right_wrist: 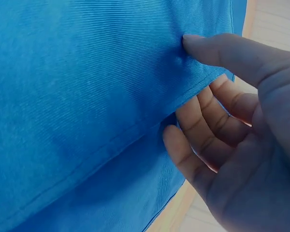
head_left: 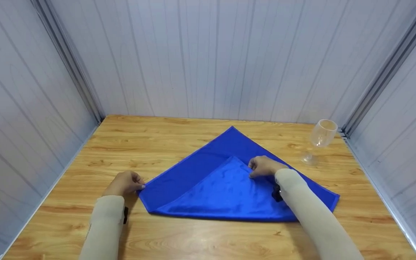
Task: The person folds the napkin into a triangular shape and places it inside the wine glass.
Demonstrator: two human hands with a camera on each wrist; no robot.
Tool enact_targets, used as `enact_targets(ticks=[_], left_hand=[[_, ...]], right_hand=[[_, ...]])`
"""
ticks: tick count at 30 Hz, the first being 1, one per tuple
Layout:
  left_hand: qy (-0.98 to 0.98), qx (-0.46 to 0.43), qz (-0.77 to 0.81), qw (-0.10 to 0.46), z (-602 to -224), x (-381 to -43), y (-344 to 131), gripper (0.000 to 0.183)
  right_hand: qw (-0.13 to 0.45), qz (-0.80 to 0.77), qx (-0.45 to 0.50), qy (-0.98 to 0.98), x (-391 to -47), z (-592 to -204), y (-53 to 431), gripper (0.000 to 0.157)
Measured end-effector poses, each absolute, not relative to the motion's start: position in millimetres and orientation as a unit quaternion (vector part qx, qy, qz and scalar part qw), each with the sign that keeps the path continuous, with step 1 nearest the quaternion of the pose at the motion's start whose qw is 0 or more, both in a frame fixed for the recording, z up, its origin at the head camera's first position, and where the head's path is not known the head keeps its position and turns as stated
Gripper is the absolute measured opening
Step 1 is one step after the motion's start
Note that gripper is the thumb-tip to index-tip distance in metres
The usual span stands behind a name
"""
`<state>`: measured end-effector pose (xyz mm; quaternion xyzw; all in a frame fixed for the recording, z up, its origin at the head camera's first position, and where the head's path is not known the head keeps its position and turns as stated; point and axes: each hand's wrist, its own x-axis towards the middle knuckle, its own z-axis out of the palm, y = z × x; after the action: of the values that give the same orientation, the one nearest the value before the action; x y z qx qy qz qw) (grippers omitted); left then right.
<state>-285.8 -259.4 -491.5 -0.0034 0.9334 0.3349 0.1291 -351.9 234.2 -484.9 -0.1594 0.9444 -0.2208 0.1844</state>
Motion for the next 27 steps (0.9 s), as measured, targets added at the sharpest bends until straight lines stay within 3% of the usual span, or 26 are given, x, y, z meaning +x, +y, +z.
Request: enact_targets(ticks=[4, 10, 17, 27], left_hand=[[0.932, -0.002, 0.338, 0.131, -491.8, -287.2, -261.2, 0.008], [0.930, -0.014, 0.342, 0.137, -492.2, -286.6, -260.9, 0.008], [0.928, -0.010, 0.346, 0.136, -489.4, -285.5, -260.0, 0.007], [0.930, -0.014, 0.346, 0.124, -491.7, -282.1, -259.8, 0.007]], right_hand=[[0.159, -0.233, -0.174, 0.943, -353.5, -485.9, 235.6, 0.016], [0.092, -0.268, -0.181, 0.942, -357.7, -487.1, 233.6, 0.013], [-0.024, -0.297, -0.162, 0.941, -362.9, -487.7, 227.1, 0.014], [-0.101, -0.326, -0.091, 0.935, -365.4, -495.0, 216.6, 0.019]])
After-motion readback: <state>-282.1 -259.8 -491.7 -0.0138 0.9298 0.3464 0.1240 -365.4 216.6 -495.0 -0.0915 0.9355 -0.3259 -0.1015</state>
